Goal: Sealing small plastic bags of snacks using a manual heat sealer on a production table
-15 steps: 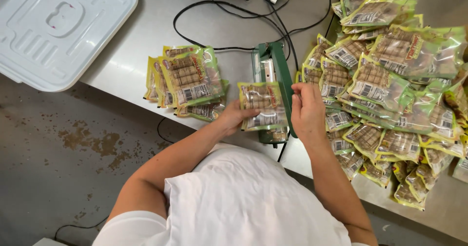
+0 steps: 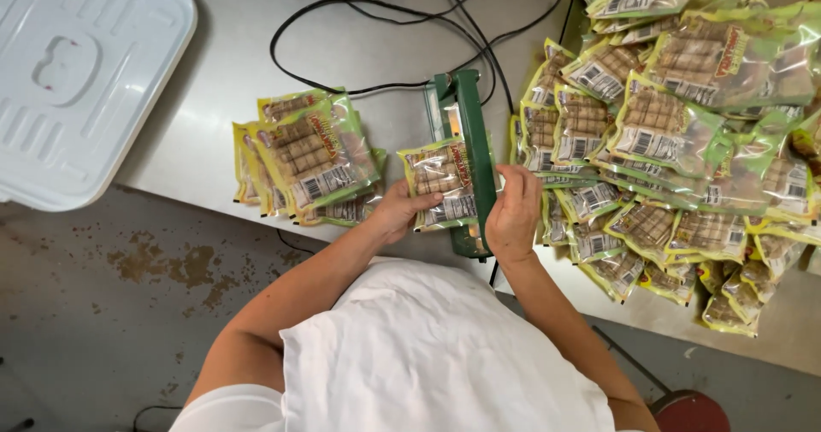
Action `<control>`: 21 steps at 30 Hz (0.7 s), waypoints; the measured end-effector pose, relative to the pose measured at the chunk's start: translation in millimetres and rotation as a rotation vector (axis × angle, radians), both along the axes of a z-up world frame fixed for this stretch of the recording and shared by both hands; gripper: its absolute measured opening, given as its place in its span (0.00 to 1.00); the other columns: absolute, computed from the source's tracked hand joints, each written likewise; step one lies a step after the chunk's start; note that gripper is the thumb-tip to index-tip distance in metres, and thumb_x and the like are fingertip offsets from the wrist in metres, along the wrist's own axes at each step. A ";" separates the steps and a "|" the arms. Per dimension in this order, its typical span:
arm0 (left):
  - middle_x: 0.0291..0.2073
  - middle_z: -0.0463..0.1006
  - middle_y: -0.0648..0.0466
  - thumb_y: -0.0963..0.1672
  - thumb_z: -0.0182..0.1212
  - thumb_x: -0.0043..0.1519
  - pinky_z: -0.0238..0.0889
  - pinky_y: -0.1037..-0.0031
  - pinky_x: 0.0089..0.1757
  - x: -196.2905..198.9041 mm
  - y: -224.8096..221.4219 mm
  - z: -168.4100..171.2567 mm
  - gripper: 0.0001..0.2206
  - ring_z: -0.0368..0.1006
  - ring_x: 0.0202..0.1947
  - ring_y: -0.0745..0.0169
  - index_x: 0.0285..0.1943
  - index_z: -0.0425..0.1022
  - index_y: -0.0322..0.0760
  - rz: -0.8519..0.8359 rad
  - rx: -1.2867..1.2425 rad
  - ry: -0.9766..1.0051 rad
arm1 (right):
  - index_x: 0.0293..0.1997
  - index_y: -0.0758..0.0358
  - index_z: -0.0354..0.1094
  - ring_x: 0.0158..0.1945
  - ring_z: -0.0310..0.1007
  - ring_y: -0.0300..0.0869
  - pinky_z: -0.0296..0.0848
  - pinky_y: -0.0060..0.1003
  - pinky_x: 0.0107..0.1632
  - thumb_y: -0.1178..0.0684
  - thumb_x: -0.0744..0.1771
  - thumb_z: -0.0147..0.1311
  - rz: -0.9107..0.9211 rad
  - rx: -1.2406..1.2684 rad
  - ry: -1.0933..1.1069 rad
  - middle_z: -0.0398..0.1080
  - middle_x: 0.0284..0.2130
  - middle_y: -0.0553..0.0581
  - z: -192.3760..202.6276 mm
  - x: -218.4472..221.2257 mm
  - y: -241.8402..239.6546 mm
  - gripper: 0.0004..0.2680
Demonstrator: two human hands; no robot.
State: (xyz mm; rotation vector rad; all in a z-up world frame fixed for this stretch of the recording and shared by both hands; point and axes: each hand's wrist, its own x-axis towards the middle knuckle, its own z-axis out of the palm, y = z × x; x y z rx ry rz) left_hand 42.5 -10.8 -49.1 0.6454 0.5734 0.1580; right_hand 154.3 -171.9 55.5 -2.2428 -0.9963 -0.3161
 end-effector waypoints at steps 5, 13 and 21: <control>0.40 0.85 0.48 0.35 0.78 0.51 0.78 0.68 0.43 0.1 1.6 -0.3 0.18 0.84 0.40 0.59 0.51 0.81 0.30 -0.021 -0.041 0.009 | 0.61 0.59 0.69 0.53 0.69 0.58 0.70 0.50 0.57 0.64 0.70 0.37 -0.021 -0.029 -0.008 0.66 0.50 0.59 1.3 -0.6 1.9 0.15; 0.40 0.85 0.48 0.34 0.76 0.52 0.79 0.68 0.43 -0.8 5.5 21.4 0.17 0.84 0.41 0.58 0.50 0.81 0.30 -0.036 -0.068 -0.003 | 0.62 0.59 0.69 0.53 0.67 0.59 0.71 0.53 0.54 0.66 0.71 0.39 -0.030 -0.032 0.031 0.66 0.52 0.61 4.5 -2.1 3.7 0.15; 0.40 0.85 0.47 0.35 0.76 0.52 0.79 0.65 0.43 -1.4 1.7 10.0 0.17 0.84 0.40 0.58 0.50 0.81 0.30 -0.017 -0.059 -0.014 | 0.63 0.58 0.68 0.49 0.66 0.56 0.71 0.51 0.51 0.65 0.71 0.37 -0.012 -0.055 0.036 0.66 0.52 0.59 9.0 -2.1 3.2 0.16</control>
